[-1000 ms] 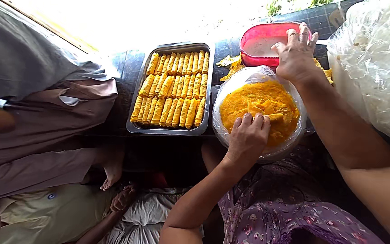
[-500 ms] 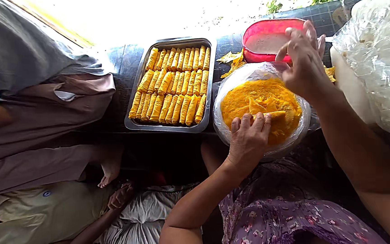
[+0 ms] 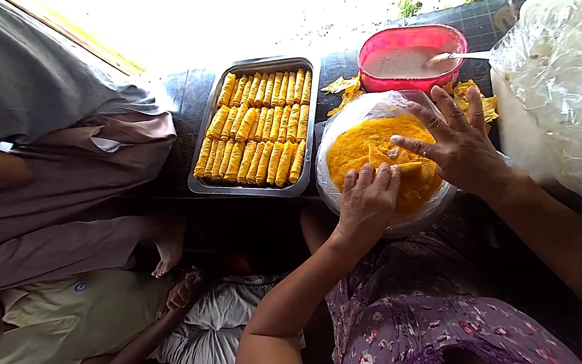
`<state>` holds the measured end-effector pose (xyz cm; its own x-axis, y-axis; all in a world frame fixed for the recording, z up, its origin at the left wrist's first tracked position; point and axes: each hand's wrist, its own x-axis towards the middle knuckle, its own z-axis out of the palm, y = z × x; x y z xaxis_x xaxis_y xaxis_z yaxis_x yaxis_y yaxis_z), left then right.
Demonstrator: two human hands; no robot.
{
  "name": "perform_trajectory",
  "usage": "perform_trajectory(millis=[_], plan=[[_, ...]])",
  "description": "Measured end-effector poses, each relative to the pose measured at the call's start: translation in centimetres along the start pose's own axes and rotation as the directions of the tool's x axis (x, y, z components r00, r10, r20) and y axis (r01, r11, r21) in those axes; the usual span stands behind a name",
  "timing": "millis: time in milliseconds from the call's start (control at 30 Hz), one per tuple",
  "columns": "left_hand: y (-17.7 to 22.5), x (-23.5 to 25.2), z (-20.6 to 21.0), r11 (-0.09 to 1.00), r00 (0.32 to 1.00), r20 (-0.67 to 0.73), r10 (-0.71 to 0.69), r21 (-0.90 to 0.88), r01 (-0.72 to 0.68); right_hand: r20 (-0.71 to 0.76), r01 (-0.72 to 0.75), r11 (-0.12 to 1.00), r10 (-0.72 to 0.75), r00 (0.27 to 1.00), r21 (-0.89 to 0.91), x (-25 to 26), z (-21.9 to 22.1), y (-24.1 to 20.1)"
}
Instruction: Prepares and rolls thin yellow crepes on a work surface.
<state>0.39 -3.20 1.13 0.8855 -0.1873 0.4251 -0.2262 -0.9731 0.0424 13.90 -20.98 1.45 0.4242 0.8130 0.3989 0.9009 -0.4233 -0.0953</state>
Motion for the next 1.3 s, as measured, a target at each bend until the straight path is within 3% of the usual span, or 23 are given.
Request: perform_trajectory(millis=[133,333,467,667,867,1033,1100,1167,1300], plan=[[-0.5,0.2,0.2,0.999,1.000,0.011,0.022,-0.047,-0.021,0.055,0.089,0.995,-0.092,0.994,0.051,-0.3,0.4,0.1],[-1.2,0.5,0.8,0.990,0.999,0.020,0.051,-0.130,-0.048,0.095,0.041,0.999,-0.042,0.995,0.005,1.4,0.6,1.0],[-1.1,0.4,0.8,0.990,0.999,0.018,0.042,-0.135,-0.039,0.091,0.019,0.998,-0.025,0.996,0.066,2.7,0.2,0.0],[-1.1,0.5,0.8,0.991,0.999,0.030,0.045,-0.128,-0.041,0.231,0.018,0.997,-0.036,0.972,0.079,3.6,0.1,-0.9],[-1.2,0.6,0.7,0.990,0.998,0.050,0.043,-0.138,-0.036,0.171,0.006,0.997,-0.019,0.985,0.080,4.2,-1.1,-0.9],[-1.4,0.8,0.5,0.989,0.997,0.054,0.053,-0.142,-0.045,0.252,-0.015,0.997,-0.005,0.968,0.078,4.8,0.0,-1.6],[-1.4,0.8,0.4,0.989,0.996,0.067,0.053,-0.144,-0.043,0.195,-0.058,0.995,0.041,0.980,0.082,4.3,-0.4,-1.4],[-1.2,0.6,0.2,0.990,0.997,0.069,0.034,-0.136,-0.025,0.049,-0.083,0.989,0.078,0.996,0.123,2.9,-0.7,-2.0],[-0.8,0.7,-0.1,0.994,0.999,0.043,0.011,-0.109,-0.006,-0.148,-0.107,0.977,0.136,0.980,0.187,-1.0,0.1,-4.7]])
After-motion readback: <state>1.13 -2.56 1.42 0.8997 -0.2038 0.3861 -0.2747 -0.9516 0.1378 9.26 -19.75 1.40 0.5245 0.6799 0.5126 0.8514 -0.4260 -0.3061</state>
